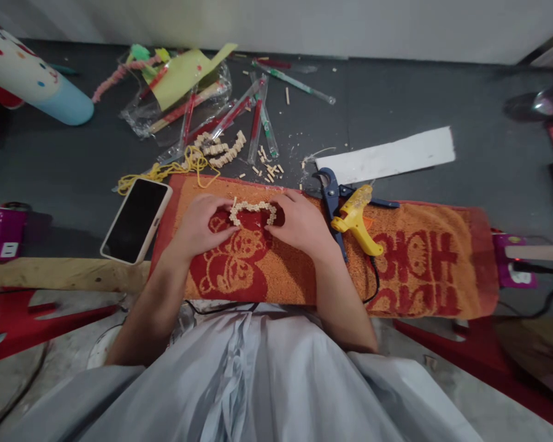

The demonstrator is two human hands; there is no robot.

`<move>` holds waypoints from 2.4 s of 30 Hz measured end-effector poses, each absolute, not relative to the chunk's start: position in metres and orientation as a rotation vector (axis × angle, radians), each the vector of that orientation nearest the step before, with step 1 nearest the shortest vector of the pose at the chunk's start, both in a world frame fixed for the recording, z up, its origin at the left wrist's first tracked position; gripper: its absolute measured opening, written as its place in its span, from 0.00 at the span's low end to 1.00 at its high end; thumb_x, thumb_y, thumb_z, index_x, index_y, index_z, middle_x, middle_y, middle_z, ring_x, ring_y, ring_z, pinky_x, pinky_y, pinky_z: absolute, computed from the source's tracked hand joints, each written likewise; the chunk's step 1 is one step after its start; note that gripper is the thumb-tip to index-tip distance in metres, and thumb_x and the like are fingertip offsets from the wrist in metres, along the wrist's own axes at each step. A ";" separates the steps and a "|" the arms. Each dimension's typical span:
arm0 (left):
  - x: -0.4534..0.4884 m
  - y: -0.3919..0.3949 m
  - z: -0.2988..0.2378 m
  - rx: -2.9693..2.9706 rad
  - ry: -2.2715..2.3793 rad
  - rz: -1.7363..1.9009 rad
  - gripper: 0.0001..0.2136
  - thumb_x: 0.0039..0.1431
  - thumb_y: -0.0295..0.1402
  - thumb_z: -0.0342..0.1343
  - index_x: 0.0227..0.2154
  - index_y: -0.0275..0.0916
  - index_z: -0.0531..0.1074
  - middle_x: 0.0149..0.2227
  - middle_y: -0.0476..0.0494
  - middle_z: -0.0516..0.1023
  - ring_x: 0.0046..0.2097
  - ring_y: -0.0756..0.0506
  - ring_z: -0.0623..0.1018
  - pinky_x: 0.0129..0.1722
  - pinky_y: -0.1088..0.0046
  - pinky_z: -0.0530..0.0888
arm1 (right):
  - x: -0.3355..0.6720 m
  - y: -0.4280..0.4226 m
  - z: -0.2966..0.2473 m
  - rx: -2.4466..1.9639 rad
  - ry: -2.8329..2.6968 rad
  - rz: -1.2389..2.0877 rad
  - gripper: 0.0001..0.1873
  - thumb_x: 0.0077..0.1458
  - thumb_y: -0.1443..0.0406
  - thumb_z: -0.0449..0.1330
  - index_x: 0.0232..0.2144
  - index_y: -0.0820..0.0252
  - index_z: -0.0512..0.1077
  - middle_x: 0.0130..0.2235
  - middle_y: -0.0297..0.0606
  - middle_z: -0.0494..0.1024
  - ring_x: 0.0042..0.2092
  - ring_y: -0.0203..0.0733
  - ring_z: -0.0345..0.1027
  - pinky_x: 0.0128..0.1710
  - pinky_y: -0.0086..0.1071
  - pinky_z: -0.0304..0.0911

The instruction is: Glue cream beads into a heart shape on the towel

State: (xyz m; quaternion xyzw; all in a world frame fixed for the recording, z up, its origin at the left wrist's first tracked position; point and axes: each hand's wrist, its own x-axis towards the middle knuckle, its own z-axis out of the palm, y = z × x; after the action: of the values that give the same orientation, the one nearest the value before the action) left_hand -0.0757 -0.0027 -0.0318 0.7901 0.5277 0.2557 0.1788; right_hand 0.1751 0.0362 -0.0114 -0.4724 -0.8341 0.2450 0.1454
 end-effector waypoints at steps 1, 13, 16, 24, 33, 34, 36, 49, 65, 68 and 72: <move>-0.076 -0.003 -0.032 2.235 1.494 0.721 0.20 0.55 0.38 0.65 0.49 0.39 0.70 0.45 0.40 0.78 0.48 0.40 0.75 0.52 0.58 0.71 | 0.175 0.036 -0.011 -1.363 -2.403 0.705 0.23 0.48 0.63 0.66 0.48 0.59 0.73 0.51 0.48 0.76 0.54 0.58 0.69 0.54 0.49 0.66; -0.075 -0.004 -0.031 2.195 1.509 0.709 0.20 0.55 0.39 0.64 0.49 0.40 0.69 0.45 0.40 0.78 0.49 0.40 0.75 0.53 0.57 0.72 | 0.178 0.038 -0.012 -1.342 -2.398 0.764 0.27 0.47 0.63 0.68 0.50 0.60 0.72 0.52 0.49 0.76 0.56 0.58 0.68 0.55 0.49 0.65; -0.075 -0.003 -0.030 2.208 1.494 0.712 0.20 0.55 0.38 0.64 0.49 0.40 0.69 0.45 0.40 0.78 0.48 0.40 0.75 0.52 0.58 0.72 | 0.181 0.040 -0.010 -1.304 -2.409 0.816 0.28 0.46 0.65 0.67 0.51 0.61 0.72 0.52 0.49 0.75 0.55 0.57 0.68 0.55 0.48 0.65; -0.075 -0.003 -0.032 2.202 1.502 0.704 0.20 0.55 0.40 0.64 0.49 0.41 0.69 0.46 0.40 0.78 0.49 0.39 0.75 0.53 0.56 0.71 | 0.181 0.041 -0.010 -1.284 -2.410 0.840 0.24 0.48 0.68 0.64 0.51 0.60 0.72 0.49 0.48 0.75 0.52 0.55 0.70 0.52 0.47 0.67; -0.075 -0.003 -0.032 2.206 1.510 0.690 0.20 0.55 0.40 0.64 0.49 0.41 0.69 0.47 0.40 0.78 0.50 0.39 0.74 0.54 0.57 0.71 | 0.179 0.040 -0.011 -1.293 -2.433 0.799 0.25 0.50 0.66 0.64 0.52 0.60 0.72 0.53 0.49 0.76 0.58 0.56 0.67 0.57 0.49 0.64; -0.075 -0.003 -0.032 2.208 1.510 0.692 0.20 0.55 0.40 0.65 0.49 0.41 0.70 0.47 0.40 0.78 0.50 0.39 0.74 0.54 0.57 0.71 | 0.179 0.040 -0.011 -1.293 -2.430 0.800 0.25 0.50 0.66 0.64 0.53 0.60 0.72 0.53 0.49 0.76 0.58 0.56 0.66 0.57 0.49 0.64; -0.075 -0.003 -0.032 2.215 1.505 0.699 0.20 0.55 0.39 0.65 0.49 0.40 0.70 0.46 0.40 0.78 0.49 0.39 0.75 0.53 0.57 0.71 | 0.180 0.040 -0.012 -1.295 -2.424 0.801 0.26 0.50 0.66 0.64 0.53 0.60 0.71 0.54 0.49 0.75 0.58 0.56 0.66 0.58 0.49 0.64; -0.075 -0.003 -0.032 2.191 1.509 0.694 0.20 0.55 0.40 0.64 0.49 0.41 0.69 0.46 0.40 0.78 0.49 0.39 0.75 0.53 0.57 0.71 | 0.181 0.042 -0.008 -1.265 -2.412 0.869 0.24 0.48 0.68 0.64 0.50 0.60 0.72 0.49 0.48 0.75 0.50 0.54 0.70 0.49 0.46 0.68; -0.075 -0.003 -0.031 2.204 1.499 0.701 0.19 0.55 0.39 0.64 0.48 0.41 0.69 0.44 0.41 0.78 0.48 0.39 0.75 0.53 0.57 0.71 | 0.182 0.042 -0.011 -1.271 -2.419 0.859 0.25 0.49 0.66 0.64 0.51 0.60 0.72 0.49 0.48 0.74 0.51 0.54 0.70 0.49 0.44 0.68; -0.075 -0.003 -0.031 2.203 1.499 0.704 0.19 0.55 0.39 0.64 0.49 0.41 0.69 0.44 0.40 0.78 0.48 0.39 0.75 0.52 0.57 0.71 | 0.181 0.042 -0.009 -1.273 -2.417 0.854 0.24 0.48 0.67 0.64 0.50 0.59 0.72 0.49 0.48 0.74 0.50 0.54 0.70 0.49 0.45 0.68; -0.075 -0.003 -0.031 2.205 1.498 0.700 0.19 0.56 0.39 0.63 0.49 0.41 0.68 0.44 0.40 0.78 0.48 0.39 0.75 0.52 0.57 0.71 | 0.181 0.042 -0.008 -1.273 -2.422 0.866 0.24 0.48 0.67 0.65 0.50 0.61 0.72 0.49 0.48 0.74 0.50 0.54 0.70 0.50 0.46 0.67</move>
State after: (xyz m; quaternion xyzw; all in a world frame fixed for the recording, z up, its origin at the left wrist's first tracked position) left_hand -0.0754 -0.0030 -0.0311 0.7851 0.5336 0.2492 0.1916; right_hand 0.1812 0.0423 -0.0081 -0.4394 -0.8362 0.2991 0.1353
